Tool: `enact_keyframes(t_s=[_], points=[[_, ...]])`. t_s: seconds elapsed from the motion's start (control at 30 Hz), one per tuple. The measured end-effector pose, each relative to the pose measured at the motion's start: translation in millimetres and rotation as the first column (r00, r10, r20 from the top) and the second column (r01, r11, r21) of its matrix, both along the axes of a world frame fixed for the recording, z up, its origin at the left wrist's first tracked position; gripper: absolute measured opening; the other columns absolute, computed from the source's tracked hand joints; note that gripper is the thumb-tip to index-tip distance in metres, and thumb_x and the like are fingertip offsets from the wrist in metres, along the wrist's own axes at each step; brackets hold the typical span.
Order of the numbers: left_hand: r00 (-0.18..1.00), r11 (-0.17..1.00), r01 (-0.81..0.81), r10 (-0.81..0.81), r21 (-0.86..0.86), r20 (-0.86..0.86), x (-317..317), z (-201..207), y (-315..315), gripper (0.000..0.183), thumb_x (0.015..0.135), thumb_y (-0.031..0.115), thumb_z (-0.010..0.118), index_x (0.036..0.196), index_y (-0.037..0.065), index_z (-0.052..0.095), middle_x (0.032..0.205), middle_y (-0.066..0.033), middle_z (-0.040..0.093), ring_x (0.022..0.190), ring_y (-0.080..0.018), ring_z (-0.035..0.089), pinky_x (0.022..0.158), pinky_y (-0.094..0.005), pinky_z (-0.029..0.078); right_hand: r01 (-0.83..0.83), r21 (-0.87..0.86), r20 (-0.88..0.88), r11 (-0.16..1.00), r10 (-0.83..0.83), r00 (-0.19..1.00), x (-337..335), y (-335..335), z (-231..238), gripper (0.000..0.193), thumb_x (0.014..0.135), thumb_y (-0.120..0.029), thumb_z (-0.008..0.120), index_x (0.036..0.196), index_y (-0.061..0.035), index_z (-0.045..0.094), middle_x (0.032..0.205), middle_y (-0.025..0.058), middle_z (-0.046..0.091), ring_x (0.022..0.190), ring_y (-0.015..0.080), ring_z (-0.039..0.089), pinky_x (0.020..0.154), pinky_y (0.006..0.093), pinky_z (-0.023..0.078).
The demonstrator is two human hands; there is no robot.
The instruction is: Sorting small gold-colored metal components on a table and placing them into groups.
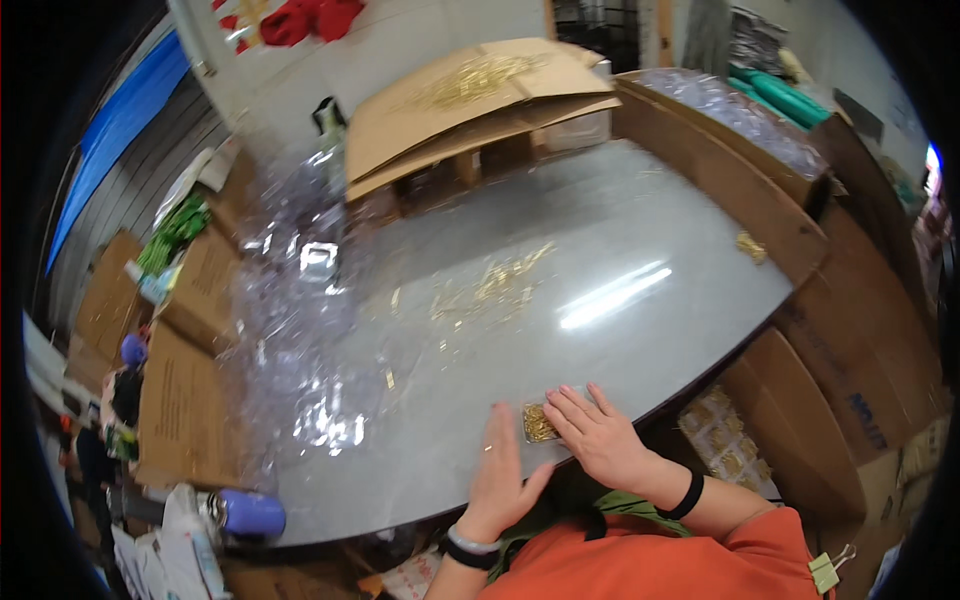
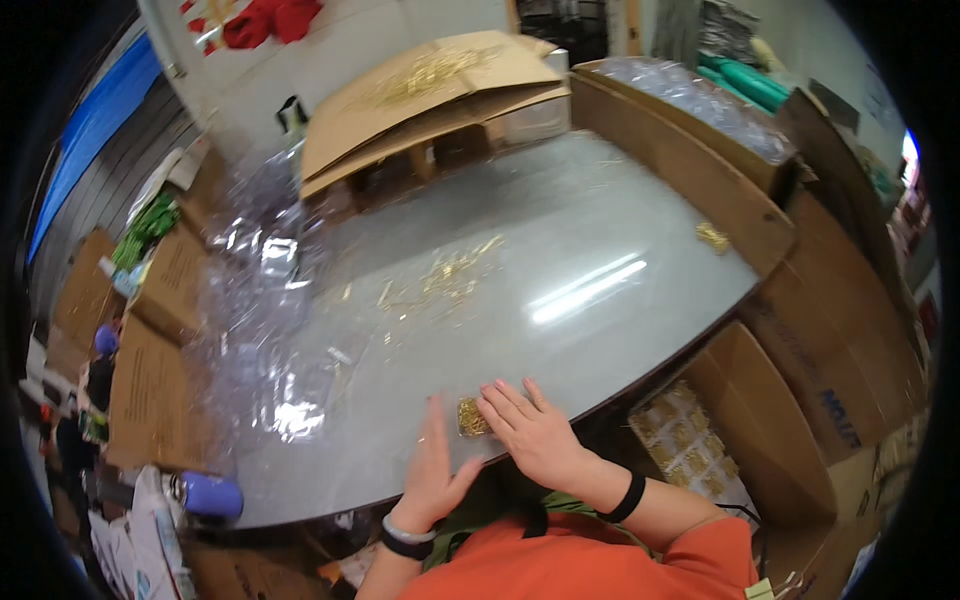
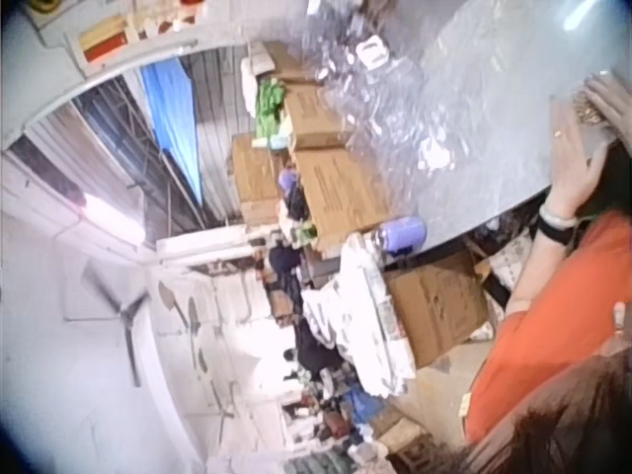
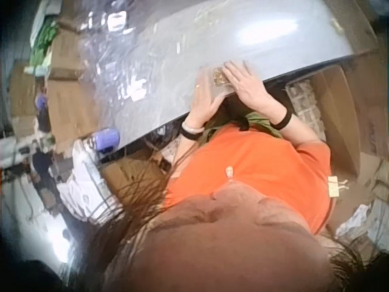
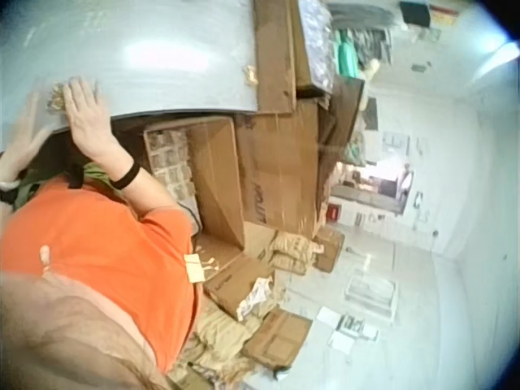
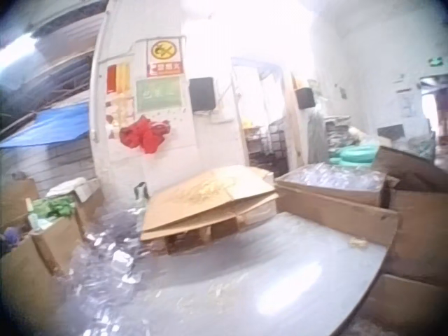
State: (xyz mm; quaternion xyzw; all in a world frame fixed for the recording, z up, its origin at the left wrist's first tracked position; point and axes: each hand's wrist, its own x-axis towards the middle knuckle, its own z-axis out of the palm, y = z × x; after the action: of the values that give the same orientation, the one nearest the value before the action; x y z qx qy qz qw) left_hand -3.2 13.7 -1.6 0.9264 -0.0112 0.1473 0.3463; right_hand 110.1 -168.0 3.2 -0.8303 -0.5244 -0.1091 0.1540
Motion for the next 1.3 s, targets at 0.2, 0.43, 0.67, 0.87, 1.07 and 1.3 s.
enact_keyframes(t_s=[0.2, 0.43, 0.67, 0.87, 1.07, 1.3], points=[[1.0, 1.0, -0.019, 0.019, 0.004, 0.005, -4, 1, 2, 0.096, 0.088, 0.03, 0.076, 0.154, -0.013, 0.021, 0.153, -0.0335, 0.038, 0.143, -0.0484, 0.036, 0.121, -0.0537, 0.028, 0.523, -0.044, 0.068, 0.851, -0.52, 0.852, 83, -87, -10, 0.054, 0.095, -0.013, 0.054, 0.145, 0.0032, 0.044, 0.155, 0.024, 0.043, 0.145, 0.0354, 0.042, 0.12, 0.0577, 0.027], [0.999, 0.982, -0.007, -0.002, 0.19, 0.048, 5, -1, -7, 0.089, 0.085, 0.032, 0.078, 0.148, -0.013, 0.034, 0.144, -0.0304, 0.05, 0.137, -0.0459, 0.045, 0.119, -0.0576, 0.03, 0.806, -0.127, 0.044, 0.579, -0.808, 0.587, 232, -198, -18, 0.057, 0.099, -0.015, 0.053, 0.151, 0.0024, 0.038, 0.16, 0.0237, 0.034, 0.146, 0.0386, 0.038, 0.12, 0.0545, 0.029], [0.996, 0.959, -0.057, 0.037, 0.276, 0.076, 2, -2, -7, 0.079, 0.083, 0.033, 0.078, 0.142, -0.009, 0.046, 0.14, -0.028, 0.053, 0.132, -0.0457, 0.049, 0.116, -0.0573, 0.034, 0.87, -0.159, 0.109, 0.467, -0.867, 0.486, 281, -204, -23, 0.052, 0.102, -0.012, 0.044, 0.152, -0.0006, 0.04, 0.16, 0.0189, 0.038, 0.149, 0.0327, 0.036, 0.12, 0.0503, 0.032], [0.997, 0.96, -0.06, 0.041, 0.274, 0.072, 4, 2, -7, 0.077, 0.087, 0.036, 0.076, 0.142, -0.009, 0.047, 0.138, -0.0286, 0.055, 0.133, -0.0441, 0.051, 0.117, -0.0543, 0.034, 0.785, -0.111, 0.238, 0.609, -0.751, 0.616, 242, -161, 12, 0.075, 0.094, -0.037, 0.067, 0.154, -0.002, 0.038, 0.164, 0.0241, 0.028, 0.151, 0.0435, 0.028, 0.121, 0.0543, 0.027], [0.993, 0.958, -0.085, 0.057, 0.275, 0.108, 1, 4, -5, 0.076, 0.089, 0.039, 0.075, 0.142, -0.008, 0.048, 0.136, -0.0263, 0.058, 0.131, -0.0414, 0.054, 0.115, -0.054, 0.038, 0.116, -0.18, -0.298, 0.977, -0.166, 0.94, 241, 0, 39, 0.08, 0.095, -0.055, 0.062, 0.157, -0.0118, 0.037, 0.165, 0.0256, 0.024, 0.152, 0.048, 0.021, 0.123, 0.0549, 0.024], [0.987, 0.985, -0.078, 0.055, 0.151, 0.15, 9, -4, -4, 0.067, 0.09, 0.035, 0.075, 0.137, -0.008, 0.053, 0.134, -0.0257, 0.06, 0.128, -0.0415, 0.055, 0.113, -0.0548, 0.039, 0.448, -0.19, -0.361, 0.874, -0.487, 0.796, 358, 111, 19, 0.092, 0.094, -0.068, 0.053, 0.162, -0.0125, 0.027, 0.168, 0.024, 0.017, 0.154, 0.0471, 0.015, 0.124, 0.0538, 0.02]])
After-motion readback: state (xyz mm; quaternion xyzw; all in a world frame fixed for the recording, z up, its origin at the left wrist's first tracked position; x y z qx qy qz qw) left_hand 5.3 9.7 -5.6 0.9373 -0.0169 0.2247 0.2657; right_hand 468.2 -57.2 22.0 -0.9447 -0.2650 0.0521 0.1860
